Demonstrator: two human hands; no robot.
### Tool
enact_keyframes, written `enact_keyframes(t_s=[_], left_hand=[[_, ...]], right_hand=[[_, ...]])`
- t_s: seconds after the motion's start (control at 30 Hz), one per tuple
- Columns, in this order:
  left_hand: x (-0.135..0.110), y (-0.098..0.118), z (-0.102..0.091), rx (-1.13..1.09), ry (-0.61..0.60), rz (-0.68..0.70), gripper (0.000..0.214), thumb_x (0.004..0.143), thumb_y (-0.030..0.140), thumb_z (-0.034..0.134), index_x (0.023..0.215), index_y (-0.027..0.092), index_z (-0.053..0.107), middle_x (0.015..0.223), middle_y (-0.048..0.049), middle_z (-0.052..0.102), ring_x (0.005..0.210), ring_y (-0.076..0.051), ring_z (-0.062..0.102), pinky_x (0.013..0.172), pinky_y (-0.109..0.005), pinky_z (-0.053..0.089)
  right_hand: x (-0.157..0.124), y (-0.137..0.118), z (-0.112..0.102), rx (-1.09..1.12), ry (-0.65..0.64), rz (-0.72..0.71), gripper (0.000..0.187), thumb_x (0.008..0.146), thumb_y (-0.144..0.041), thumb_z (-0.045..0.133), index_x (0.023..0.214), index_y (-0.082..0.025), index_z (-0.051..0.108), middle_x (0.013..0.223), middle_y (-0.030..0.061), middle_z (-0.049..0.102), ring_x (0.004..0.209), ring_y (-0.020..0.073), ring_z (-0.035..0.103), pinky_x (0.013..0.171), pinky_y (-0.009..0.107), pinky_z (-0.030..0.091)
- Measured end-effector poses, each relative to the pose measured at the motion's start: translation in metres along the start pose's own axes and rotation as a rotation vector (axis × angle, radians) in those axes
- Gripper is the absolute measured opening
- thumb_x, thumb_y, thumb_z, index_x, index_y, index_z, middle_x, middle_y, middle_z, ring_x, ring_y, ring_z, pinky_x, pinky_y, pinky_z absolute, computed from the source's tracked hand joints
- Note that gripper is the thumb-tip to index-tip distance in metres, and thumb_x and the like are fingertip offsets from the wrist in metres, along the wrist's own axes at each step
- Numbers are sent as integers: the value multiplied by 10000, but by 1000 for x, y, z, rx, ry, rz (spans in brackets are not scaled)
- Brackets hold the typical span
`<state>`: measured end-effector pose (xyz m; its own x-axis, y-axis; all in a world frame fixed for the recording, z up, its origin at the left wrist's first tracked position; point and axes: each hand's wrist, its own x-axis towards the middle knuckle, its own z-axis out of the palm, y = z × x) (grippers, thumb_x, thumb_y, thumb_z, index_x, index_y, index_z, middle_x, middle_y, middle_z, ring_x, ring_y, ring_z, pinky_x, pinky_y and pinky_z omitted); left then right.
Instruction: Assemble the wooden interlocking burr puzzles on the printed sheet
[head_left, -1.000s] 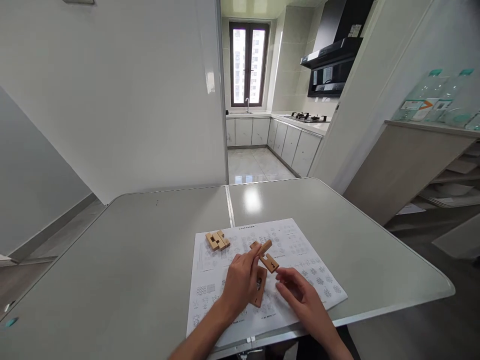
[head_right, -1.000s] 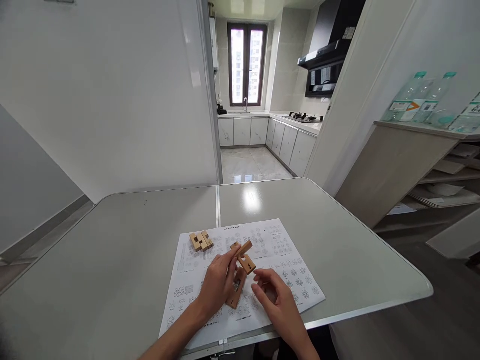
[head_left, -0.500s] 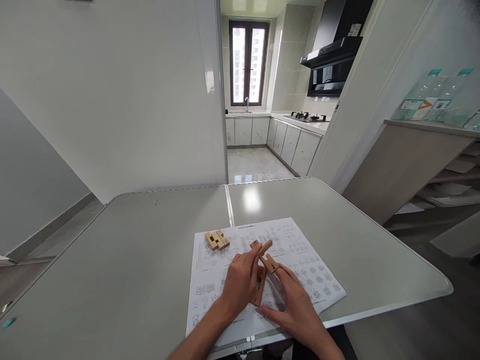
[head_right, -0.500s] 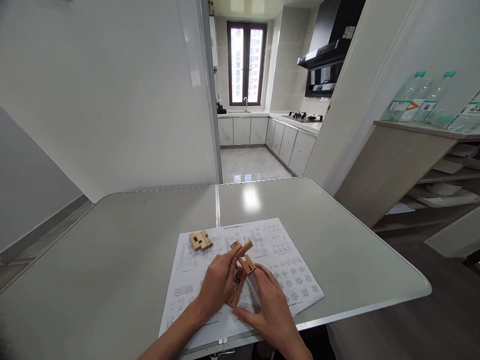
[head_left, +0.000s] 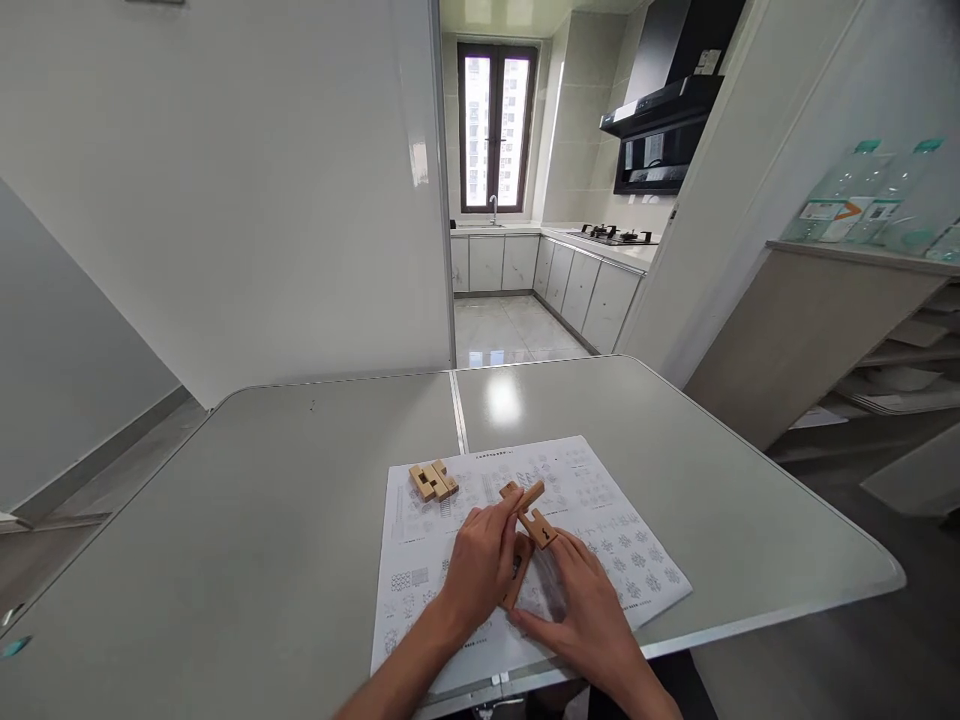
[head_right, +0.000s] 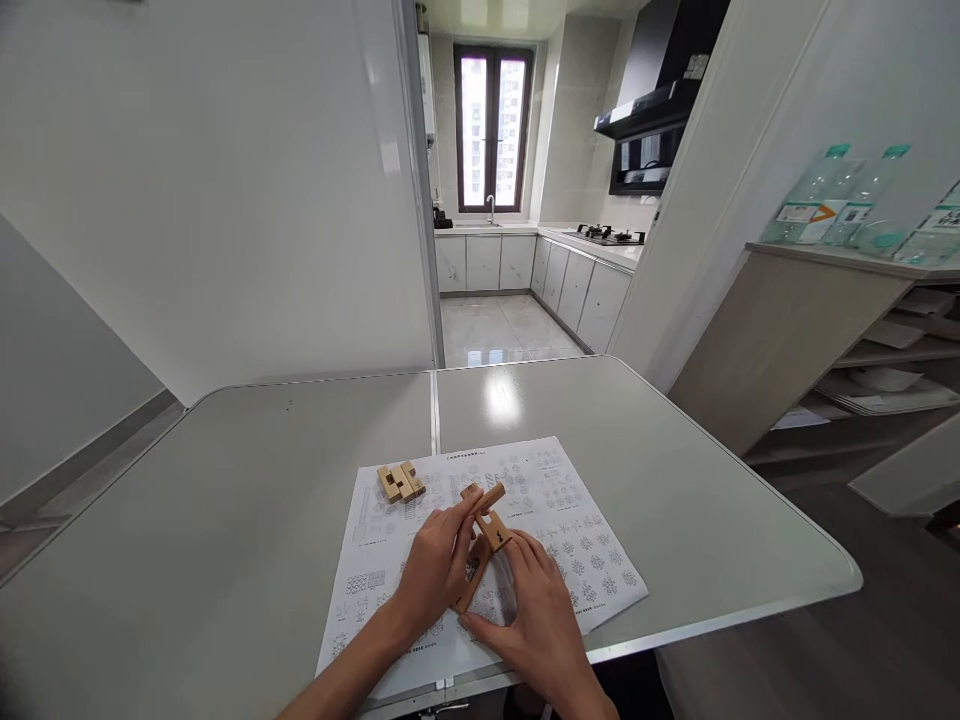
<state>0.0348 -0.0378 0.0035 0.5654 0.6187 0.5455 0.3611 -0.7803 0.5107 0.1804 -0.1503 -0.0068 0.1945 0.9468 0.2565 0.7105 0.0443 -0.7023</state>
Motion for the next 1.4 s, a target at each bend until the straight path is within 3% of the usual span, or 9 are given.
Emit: enact_keyframes(t_s=[0.27,0.5,0.67,0.87,1.07,1.23,1.4], left_hand=[[1,1,-1,6,-5,-16,411,1081,194,390,1480,234,480,1231,-85,747,928,-203,720,861,-382,581],[2,3,-1,7,6,-27,390,1084,205,383,1456,245,495,1239,-77,746,911,-202,717,839,-372,579],[2,5,-6,-37,14,-39,389,1095,228,387,1472,255,479,1153,-66,763,907,-201,714,850,-369,578],[2,6,-10,-86,44,12,365,1097,232,400,1448,256,495,1117,-49,753,932,-198,707,849,-366,577],[5,9,-12,-115,-58,164,362,1081,156,396,1410,255,510,1127,-53,740,964,-198,700,834,-357,559],[5,10,-11,-13,-136,255,367,1074,127,404,1409,236,506,1018,-49,720,873,-190,668,772,-337,543],[5,10,-12,0,-181,268,418,1065,101,403,1447,250,484,1063,-55,705,908,-191,654,794,-345,545]], right_hand=[[1,2,15,-90,55,32,882,628,-444,902,1408,-284,523,1388,123,622,1354,433,508,1103,587,415],[0,-4,13,-27,90,24,671,737,-354,836,1339,-305,543,1255,85,659,1208,373,597,1024,547,488],[-2,-5,6,141,215,100,582,810,-427,794,1324,-286,560,1323,98,635,1239,352,592,1038,506,511],[-3,0,-3,530,419,401,623,826,-545,768,1348,-261,579,1409,110,619,1201,336,637,1015,484,537],[1,3,-8,833,440,439,604,840,-569,753,1334,-252,611,1424,113,633,1304,337,597,1072,481,515],[0,5,-11,890,397,419,534,905,-573,685,1341,-270,621,1443,102,625,1323,338,585,1104,503,485],[-1,7,-11,899,367,424,508,926,-579,658,1341,-288,618,1456,82,615,1284,318,605,1077,474,502]])
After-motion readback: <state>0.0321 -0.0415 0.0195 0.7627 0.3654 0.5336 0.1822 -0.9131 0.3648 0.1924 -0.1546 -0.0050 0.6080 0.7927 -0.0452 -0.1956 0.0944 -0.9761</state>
